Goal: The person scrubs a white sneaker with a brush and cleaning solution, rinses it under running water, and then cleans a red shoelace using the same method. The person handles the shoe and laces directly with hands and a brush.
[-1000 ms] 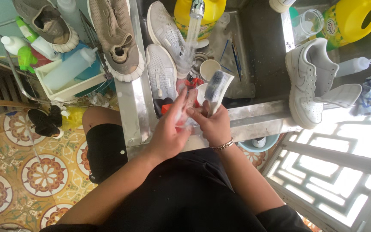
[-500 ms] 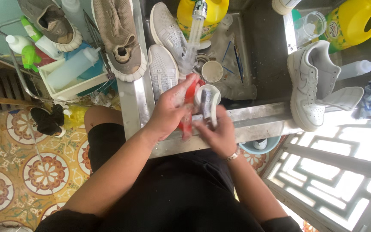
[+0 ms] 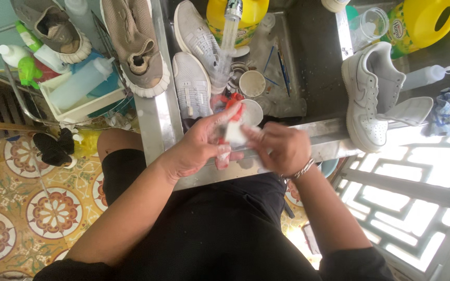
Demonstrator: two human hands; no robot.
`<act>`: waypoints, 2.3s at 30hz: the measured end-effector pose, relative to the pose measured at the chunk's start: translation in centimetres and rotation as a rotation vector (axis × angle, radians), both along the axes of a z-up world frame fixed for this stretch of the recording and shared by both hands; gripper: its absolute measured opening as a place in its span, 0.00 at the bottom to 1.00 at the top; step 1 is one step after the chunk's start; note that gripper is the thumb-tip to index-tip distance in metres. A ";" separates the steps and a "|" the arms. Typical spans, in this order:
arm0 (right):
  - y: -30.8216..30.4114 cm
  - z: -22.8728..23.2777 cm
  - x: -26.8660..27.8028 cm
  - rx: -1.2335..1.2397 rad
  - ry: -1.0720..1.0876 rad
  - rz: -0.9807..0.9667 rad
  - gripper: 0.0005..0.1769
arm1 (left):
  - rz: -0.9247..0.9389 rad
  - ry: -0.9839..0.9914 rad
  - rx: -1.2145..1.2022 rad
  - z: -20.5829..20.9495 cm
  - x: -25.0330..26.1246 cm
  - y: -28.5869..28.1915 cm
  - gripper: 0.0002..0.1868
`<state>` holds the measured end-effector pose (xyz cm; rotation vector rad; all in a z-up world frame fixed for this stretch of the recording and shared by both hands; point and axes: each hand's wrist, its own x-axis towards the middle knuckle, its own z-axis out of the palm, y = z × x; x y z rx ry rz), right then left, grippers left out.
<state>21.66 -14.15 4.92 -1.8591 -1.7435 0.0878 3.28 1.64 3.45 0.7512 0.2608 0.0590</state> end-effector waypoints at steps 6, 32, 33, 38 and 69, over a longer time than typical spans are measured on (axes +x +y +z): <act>0.4 -0.4 0.7 0.030 -0.075 0.063 0.27 | -0.018 0.018 0.071 0.6 0.1 0.2 0.44; -0.2 0.2 0.3 0.003 -0.055 0.038 0.26 | -0.017 -0.036 0.011 1.1 -1.0 -0.7 0.48; -0.1 0.2 0.2 -0.004 -0.056 0.063 0.25 | -0.020 0.000 0.043 1.2 -1.2 -0.6 0.49; -0.3 0.1 -0.1 -0.003 -0.033 -0.062 0.27 | -0.026 -0.047 -0.036 1.0 -1.1 -0.6 0.49; 0.7 -4.2 0.3 -0.018 -0.121 -0.244 0.16 | 0.063 -0.065 0.080 -2.0 -0.5 0.8 0.49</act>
